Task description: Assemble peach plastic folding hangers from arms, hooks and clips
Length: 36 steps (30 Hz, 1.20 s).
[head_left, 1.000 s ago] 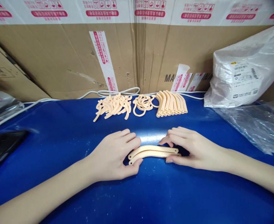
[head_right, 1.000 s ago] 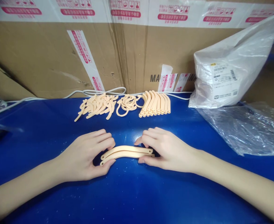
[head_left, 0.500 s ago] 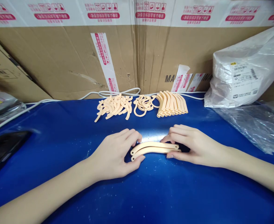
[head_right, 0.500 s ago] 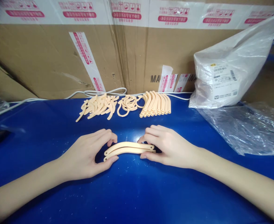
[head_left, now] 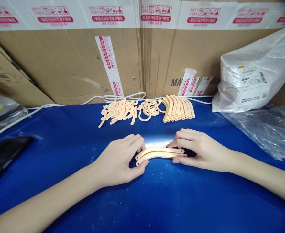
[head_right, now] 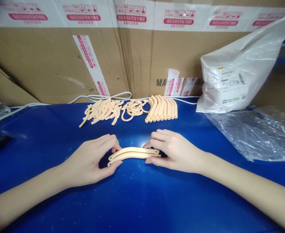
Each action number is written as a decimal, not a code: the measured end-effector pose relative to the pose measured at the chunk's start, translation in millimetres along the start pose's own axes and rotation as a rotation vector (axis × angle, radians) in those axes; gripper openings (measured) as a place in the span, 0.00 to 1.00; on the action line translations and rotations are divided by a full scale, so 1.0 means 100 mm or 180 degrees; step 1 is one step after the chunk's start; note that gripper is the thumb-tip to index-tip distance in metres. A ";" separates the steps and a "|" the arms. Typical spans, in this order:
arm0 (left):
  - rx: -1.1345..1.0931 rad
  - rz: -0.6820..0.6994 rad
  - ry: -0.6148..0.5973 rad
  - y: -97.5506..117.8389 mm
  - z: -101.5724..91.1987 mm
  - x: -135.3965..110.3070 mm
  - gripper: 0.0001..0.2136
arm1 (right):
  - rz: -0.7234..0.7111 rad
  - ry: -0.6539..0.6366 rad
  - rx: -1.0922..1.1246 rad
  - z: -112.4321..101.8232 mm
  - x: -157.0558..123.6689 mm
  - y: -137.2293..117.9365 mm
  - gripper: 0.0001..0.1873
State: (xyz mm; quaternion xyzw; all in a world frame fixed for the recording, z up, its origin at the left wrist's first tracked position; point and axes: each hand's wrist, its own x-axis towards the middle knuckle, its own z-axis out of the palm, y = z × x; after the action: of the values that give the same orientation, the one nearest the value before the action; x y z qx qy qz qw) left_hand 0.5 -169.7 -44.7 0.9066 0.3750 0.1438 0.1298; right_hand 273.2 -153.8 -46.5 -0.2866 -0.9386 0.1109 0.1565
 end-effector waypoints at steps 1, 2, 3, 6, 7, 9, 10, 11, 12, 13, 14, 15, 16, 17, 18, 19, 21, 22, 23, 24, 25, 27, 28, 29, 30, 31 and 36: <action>-0.0002 -0.0002 0.0000 0.00 0.00 0.00 0.05 | -0.0012 -0.0009 -0.0009 0.00 0.00 0.00 0.17; -0.0004 -0.0002 0.0000 0.00 0.00 0.01 0.05 | -0.0019 -0.0020 -0.0023 -0.01 0.00 0.00 0.18; -0.0003 0.0003 0.0002 0.00 0.00 0.01 0.06 | -0.0019 -0.0038 -0.0040 -0.01 0.00 0.00 0.19; -0.0065 0.0018 -0.0010 0.00 -0.03 0.01 0.11 | -0.0002 -0.0141 -0.0045 -0.04 0.00 -0.03 0.21; -0.0119 -0.0016 -0.0007 0.00 -0.04 0.01 0.12 | -0.0002 -0.0173 -0.0027 -0.06 0.00 -0.04 0.21; -0.0310 -0.0209 0.0018 0.01 -0.06 0.01 0.13 | 0.0008 -0.0208 0.0007 -0.08 0.00 -0.05 0.19; -0.0449 -0.0358 0.0047 0.01 -0.07 0.03 0.12 | 0.0026 -0.0194 0.0003 -0.08 0.00 -0.05 0.19; -0.0603 -0.0517 0.0094 0.01 -0.08 0.04 0.12 | 0.0056 -0.0171 -0.0023 -0.08 0.00 -0.05 0.19; -0.0755 -0.0663 0.0148 0.00 -0.10 0.07 0.12 | 0.0091 -0.0133 -0.0066 -0.08 0.01 -0.04 0.19; -0.0872 -0.0778 0.0206 -0.01 -0.11 0.09 0.12 | 0.0129 -0.0086 -0.0116 -0.08 0.01 -0.03 0.19; -0.0919 -0.0853 0.0254 -0.03 -0.12 0.13 0.11 | 0.0161 -0.0036 -0.0161 -0.07 0.01 -0.01 0.19; -0.0854 -0.0871 0.0296 -0.05 -0.14 0.17 0.10 | 0.0183 0.0015 -0.0194 -0.06 0.01 0.00 0.19; -0.0673 -0.0825 0.0329 -0.09 -0.15 0.21 0.09 | 0.0197 0.0056 -0.0211 -0.05 0.01 0.02 0.18; -0.0389 -0.0718 0.0355 -0.12 -0.17 0.25 0.08 | 0.0207 0.0089 -0.0217 -0.04 0.01 0.03 0.17; -0.0041 -0.0567 0.0384 -0.16 -0.18 0.30 0.07 | 0.0208 0.0110 -0.0220 -0.03 0.01 0.04 0.16; 0.0317 -0.0395 0.0421 -0.19 -0.19 0.35 0.07 | 0.0205 0.0118 -0.0225 -0.03 0.01 0.04 0.15; 0.0854 -0.0169 0.0523 -0.26 -0.20 0.44 0.06 | 0.0196 0.0128 -0.0249 -0.02 0.01 0.04 0.14; 0.1024 -0.0122 0.0588 -0.29 -0.19 0.48 0.06 | 0.0193 0.0128 -0.0257 -0.02 0.00 0.04 0.14; 0.1163 -0.0088 0.0669 -0.31 -0.18 0.52 0.07 | 0.0190 0.0126 -0.0259 -0.02 0.00 0.04 0.14; 0.1291 -0.0043 0.0755 -0.34 -0.16 0.56 0.08 | 0.0185 0.0121 -0.0255 -0.02 -0.01 0.04 0.14; 0.1417 0.0029 0.0832 -0.36 -0.14 0.59 0.09 | 0.0182 0.0119 -0.0250 -0.03 -0.01 0.03 0.14; 0.1650 0.0213 0.0927 -0.39 -0.09 0.64 0.10 | 0.0187 0.0123 -0.0244 -0.03 -0.02 0.03 0.14; 0.1742 0.0283 0.0935 -0.41 -0.07 0.66 0.11 | 0.0193 0.0131 -0.0242 -0.04 -0.03 0.03 0.14; 0.1807 0.0322 0.0925 -0.42 -0.04 0.67 0.11 | 0.0201 0.0134 -0.0235 -0.04 -0.03 0.03 0.15; 0.1846 0.0335 0.0909 -0.43 -0.02 0.68 0.10 | 0.0209 0.0138 -0.0223 -0.04 -0.03 0.04 0.16; 0.1869 0.0330 0.0900 -0.44 0.01 0.69 0.10 | 0.0215 0.0139 -0.0206 -0.04 -0.03 0.04 0.16; 0.1850 0.0319 0.0966 -0.43 0.06 0.68 0.08 | 0.0277 0.0117 -0.0105 -0.02 -0.01 0.04 0.15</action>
State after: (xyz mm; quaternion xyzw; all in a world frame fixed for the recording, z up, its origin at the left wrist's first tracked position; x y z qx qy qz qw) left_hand 21.0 -92.2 -53.4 0.8912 0.3704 0.1703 -0.1989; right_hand 277.2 -151.2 -45.8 -0.3317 -0.9240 0.0968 0.1641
